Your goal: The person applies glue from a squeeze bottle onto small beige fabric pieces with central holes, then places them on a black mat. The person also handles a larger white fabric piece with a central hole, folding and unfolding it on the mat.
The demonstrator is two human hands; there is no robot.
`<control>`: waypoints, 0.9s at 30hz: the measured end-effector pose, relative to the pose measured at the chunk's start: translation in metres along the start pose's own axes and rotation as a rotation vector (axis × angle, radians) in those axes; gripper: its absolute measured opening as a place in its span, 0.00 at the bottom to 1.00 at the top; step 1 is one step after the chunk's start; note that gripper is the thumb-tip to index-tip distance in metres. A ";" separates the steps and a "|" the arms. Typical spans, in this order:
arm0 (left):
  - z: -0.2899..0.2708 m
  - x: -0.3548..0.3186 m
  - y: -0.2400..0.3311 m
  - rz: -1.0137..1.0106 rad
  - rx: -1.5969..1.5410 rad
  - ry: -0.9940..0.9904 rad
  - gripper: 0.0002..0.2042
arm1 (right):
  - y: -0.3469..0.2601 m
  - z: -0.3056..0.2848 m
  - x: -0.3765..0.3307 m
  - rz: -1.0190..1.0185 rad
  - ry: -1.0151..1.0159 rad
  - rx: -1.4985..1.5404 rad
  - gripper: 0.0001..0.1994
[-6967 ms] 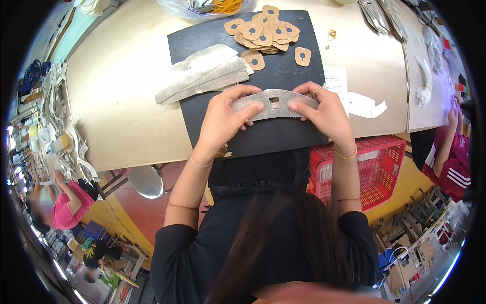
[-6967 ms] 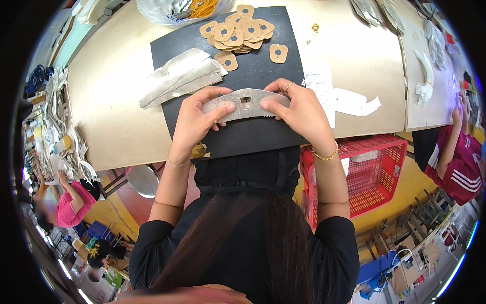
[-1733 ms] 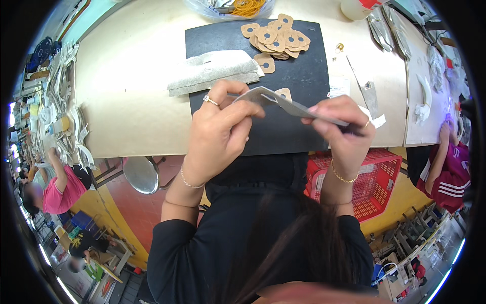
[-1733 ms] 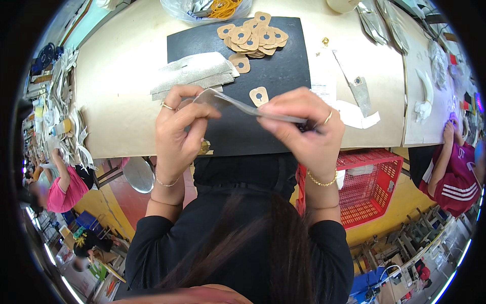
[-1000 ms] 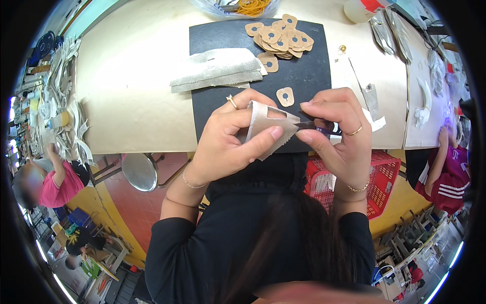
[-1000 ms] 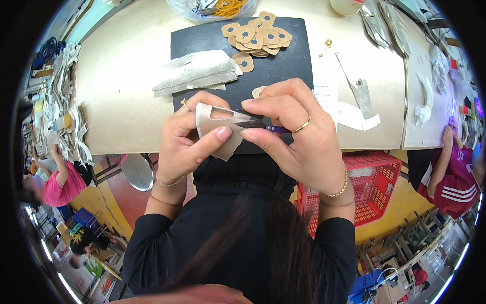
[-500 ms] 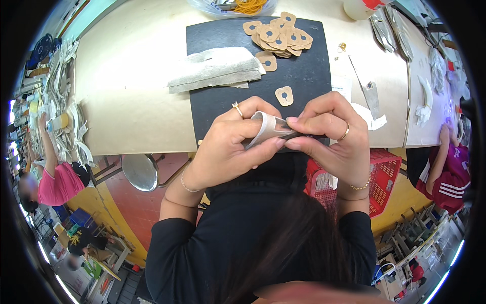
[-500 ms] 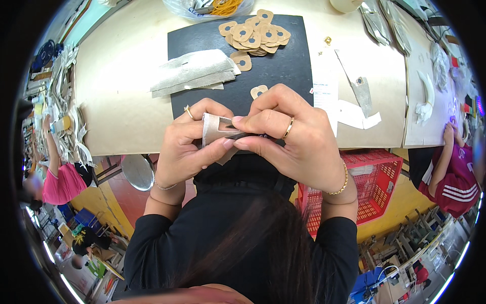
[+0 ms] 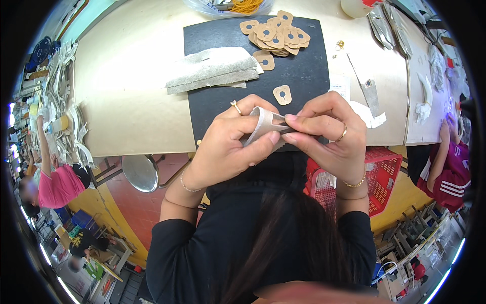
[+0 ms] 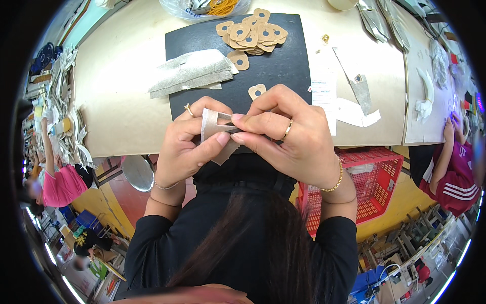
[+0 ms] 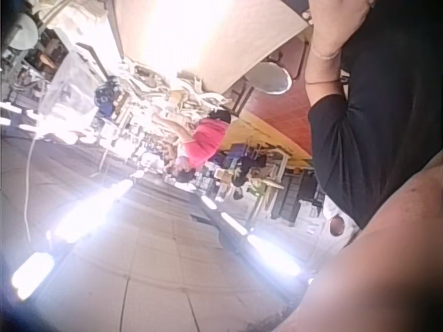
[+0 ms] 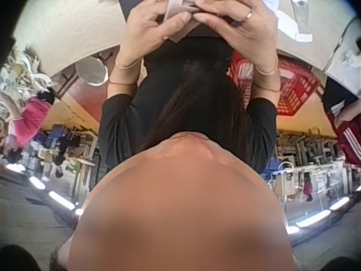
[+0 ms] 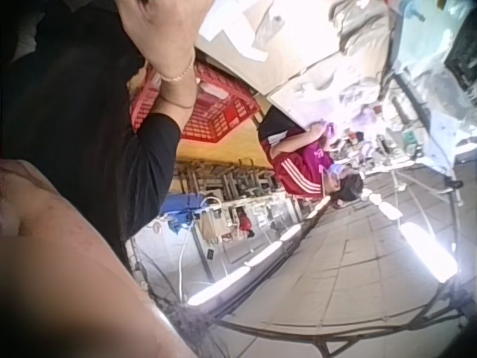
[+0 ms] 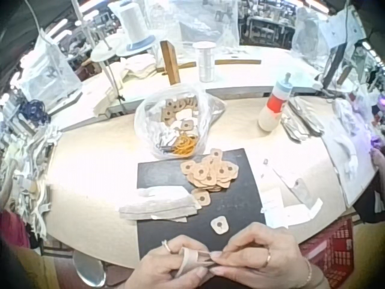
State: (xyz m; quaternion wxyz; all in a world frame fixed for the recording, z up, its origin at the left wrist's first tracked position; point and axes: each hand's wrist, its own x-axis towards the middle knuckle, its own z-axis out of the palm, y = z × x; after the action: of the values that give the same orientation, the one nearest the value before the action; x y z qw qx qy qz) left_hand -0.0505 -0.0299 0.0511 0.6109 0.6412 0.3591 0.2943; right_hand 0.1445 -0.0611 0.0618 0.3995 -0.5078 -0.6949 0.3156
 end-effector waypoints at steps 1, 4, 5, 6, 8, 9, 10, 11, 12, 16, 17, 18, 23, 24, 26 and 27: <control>0.000 0.001 0.000 -0.001 0.005 0.001 0.07 | 0.001 0.000 0.000 -0.007 0.014 0.004 0.13; 0.000 0.001 0.000 -0.023 0.005 0.004 0.07 | 0.003 0.000 0.002 -0.063 0.050 -0.011 0.10; 0.000 0.000 0.001 -0.044 -0.005 0.004 0.07 | 0.003 0.000 0.002 -0.077 0.070 -0.017 0.10; 0.000 0.000 0.001 -0.065 -0.015 0.004 0.07 | 0.003 0.000 0.002 -0.077 0.075 -0.015 0.10; -0.001 0.001 -0.001 -0.067 0.013 0.007 0.08 | 0.004 0.000 0.002 -0.039 0.082 -0.008 0.10; -0.001 0.002 -0.002 -0.068 0.027 0.008 0.08 | 0.004 -0.001 0.002 -0.050 0.092 0.006 0.10; -0.002 0.002 -0.002 -0.075 0.026 0.013 0.08 | 0.004 -0.001 0.002 -0.040 0.084 0.015 0.10; -0.002 0.003 -0.003 -0.083 0.025 0.018 0.08 | 0.005 -0.001 0.002 -0.047 0.085 0.027 0.10; -0.002 0.003 -0.004 -0.088 0.022 0.022 0.08 | 0.005 -0.001 0.001 -0.032 0.082 0.020 0.10; -0.002 0.003 -0.006 -0.074 0.010 0.025 0.08 | 0.008 0.000 0.000 0.005 0.099 0.037 0.09; -0.002 0.003 -0.006 -0.072 0.007 0.024 0.08 | 0.009 0.001 0.000 0.025 0.094 0.047 0.09; -0.002 0.003 -0.006 -0.069 0.003 0.024 0.08 | 0.009 0.001 0.000 0.011 0.100 0.034 0.09; -0.001 0.003 -0.006 -0.072 -0.004 0.026 0.08 | 0.011 0.003 0.000 -0.039 0.127 -0.014 0.08; -0.002 0.003 -0.006 -0.075 0.001 0.023 0.08 | 0.011 0.003 0.001 -0.033 0.137 -0.004 0.08; -0.002 0.003 -0.007 -0.067 0.008 0.016 0.08 | 0.011 0.005 0.000 -0.005 0.135 0.005 0.08; -0.002 0.003 -0.008 -0.062 0.011 0.012 0.08 | 0.011 0.006 0.000 -0.024 0.148 0.005 0.08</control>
State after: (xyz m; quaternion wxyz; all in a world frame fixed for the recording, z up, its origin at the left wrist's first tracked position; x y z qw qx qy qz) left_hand -0.0510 -0.0263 0.0430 0.6140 0.6315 0.3841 0.2768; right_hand 0.1445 -0.0578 0.0499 0.4548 -0.5204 -0.6688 0.2739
